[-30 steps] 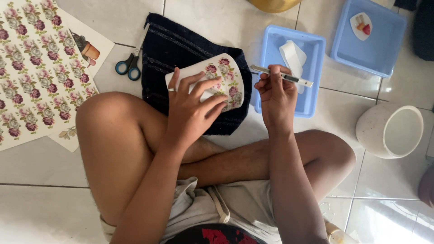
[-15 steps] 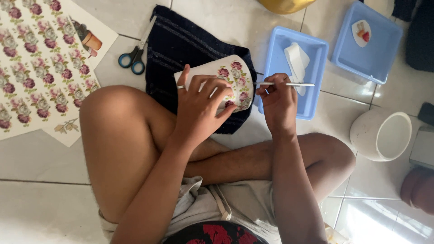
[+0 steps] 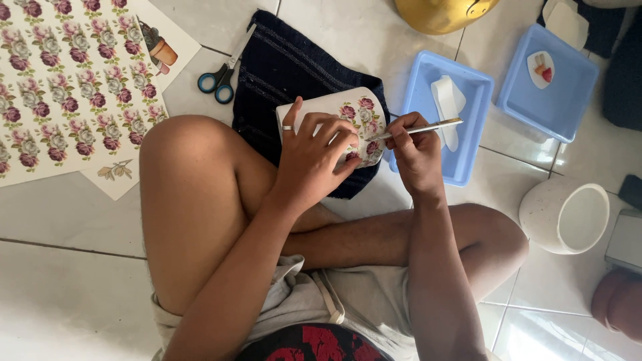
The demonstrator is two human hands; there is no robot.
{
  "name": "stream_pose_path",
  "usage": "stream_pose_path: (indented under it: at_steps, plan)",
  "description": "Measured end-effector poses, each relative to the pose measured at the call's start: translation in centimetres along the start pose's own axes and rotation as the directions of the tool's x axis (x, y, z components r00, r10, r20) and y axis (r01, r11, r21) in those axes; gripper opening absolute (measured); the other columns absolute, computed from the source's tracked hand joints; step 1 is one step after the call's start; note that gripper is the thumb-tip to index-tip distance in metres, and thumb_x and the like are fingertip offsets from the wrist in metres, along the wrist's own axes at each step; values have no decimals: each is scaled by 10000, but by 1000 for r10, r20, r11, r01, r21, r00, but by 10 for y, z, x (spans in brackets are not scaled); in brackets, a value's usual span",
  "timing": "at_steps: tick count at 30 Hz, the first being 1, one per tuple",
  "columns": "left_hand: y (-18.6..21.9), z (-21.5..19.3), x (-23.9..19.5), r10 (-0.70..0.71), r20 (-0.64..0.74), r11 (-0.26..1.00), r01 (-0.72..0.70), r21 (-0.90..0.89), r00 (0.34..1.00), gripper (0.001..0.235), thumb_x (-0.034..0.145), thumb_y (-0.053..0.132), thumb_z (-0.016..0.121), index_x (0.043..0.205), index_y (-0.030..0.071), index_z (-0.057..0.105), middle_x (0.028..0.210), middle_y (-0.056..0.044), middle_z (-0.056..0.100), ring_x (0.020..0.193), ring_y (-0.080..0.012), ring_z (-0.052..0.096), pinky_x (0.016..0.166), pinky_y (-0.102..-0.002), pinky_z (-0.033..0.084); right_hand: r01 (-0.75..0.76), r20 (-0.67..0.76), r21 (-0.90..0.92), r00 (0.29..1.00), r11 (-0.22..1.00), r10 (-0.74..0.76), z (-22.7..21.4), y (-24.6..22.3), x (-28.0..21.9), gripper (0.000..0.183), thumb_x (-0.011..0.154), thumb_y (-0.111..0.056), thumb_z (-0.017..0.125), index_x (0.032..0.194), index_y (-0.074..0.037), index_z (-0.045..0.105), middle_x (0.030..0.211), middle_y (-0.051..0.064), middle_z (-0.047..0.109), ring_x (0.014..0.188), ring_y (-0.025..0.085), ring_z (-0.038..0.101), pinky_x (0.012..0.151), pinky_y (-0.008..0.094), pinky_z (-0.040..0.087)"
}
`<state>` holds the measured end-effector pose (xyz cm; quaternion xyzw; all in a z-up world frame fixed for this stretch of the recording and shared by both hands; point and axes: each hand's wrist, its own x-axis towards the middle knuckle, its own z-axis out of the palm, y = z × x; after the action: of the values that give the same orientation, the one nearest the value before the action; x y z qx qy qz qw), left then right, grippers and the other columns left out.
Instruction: The person sits on the floor and applies a floral decal to a white ceramic pot. They smooth the decal with their fingers and use a metal tool to press it into place, occasionally dipping the tool in water. The person rotates the pot to adjust the decal and continues smoothing it.
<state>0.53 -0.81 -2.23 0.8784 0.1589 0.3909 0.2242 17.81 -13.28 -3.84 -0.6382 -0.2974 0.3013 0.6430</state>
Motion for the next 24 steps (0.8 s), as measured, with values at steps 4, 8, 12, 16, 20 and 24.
stream_pose_path:
  at_steps: [4, 8, 12, 16, 20, 24]
  plan:
    - [-2, 1, 0, 0, 7, 1000, 0, -4, 1000, 432, 630, 243, 941, 875, 171, 593, 1020, 31, 620, 1018, -234, 556, 1076, -639, 243, 7, 5, -27, 1000, 1000, -7, -1, 0, 1, 183, 914, -109, 634, 918, 58, 560, 801, 144, 539, 757, 157, 507, 694, 269, 437]
    - [-3, 1, 0, 6, 9, 1000, -6, -11, 1000, 436, 638, 252, 940, 884, 174, 589, 1017, 34, 623, 1020, -231, 555, 1075, -633, 239, 9, 25, -37, 1000, 999, -9, -1, 2, 1, 173, 914, -105, 640, 905, 52, 568, 798, 144, 543, 760, 166, 500, 691, 282, 433]
    - [-4, 0, 1, -1, 30, 1000, 1, -14, 1000, 418, 659, 254, 928, 898, 173, 594, 1027, 38, 630, 1023, -226, 550, 1087, -627, 222, 2, 25, -18, 1000, 1000, -2, 0, 2, 2, 180, 896, -113, 640, 908, 55, 577, 792, 152, 555, 760, 175, 507, 709, 302, 446]
    - [-6, 0, 2, 0, 31, 1000, 1, -21, 1000, 408, 670, 254, 923, 910, 171, 603, 1029, 34, 632, 1024, -230, 548, 1089, -632, 219, 19, 17, -31, 1000, 999, -19, 2, -2, 2, 158, 909, -92, 625, 909, 59, 577, 775, 145, 553, 755, 172, 521, 708, 295, 455]
    - [-6, -1, 4, 15, 31, 1000, -15, -9, 999, 397, 704, 249, 910, 980, 174, 635, 1077, 17, 627, 1078, -246, 531, 1094, -644, 192, 23, -9, 109, 1000, 994, -22, 4, -4, 2, 149, 924, -88, 599, 894, 49, 547, 749, 141, 542, 736, 178, 525, 722, 298, 459]
    - [1, -6, 10, 73, 16, 997, -74, 22, 997, 315, 823, 372, 839, 1047, 196, 705, 1209, -14, 609, 1215, -285, 471, 1091, -692, 99, 38, -134, 335, 991, 941, 8, -6, 4, 5, 149, 953, -142, 520, 901, -5, 493, 764, 113, 525, 719, 165, 519, 756, 332, 488]
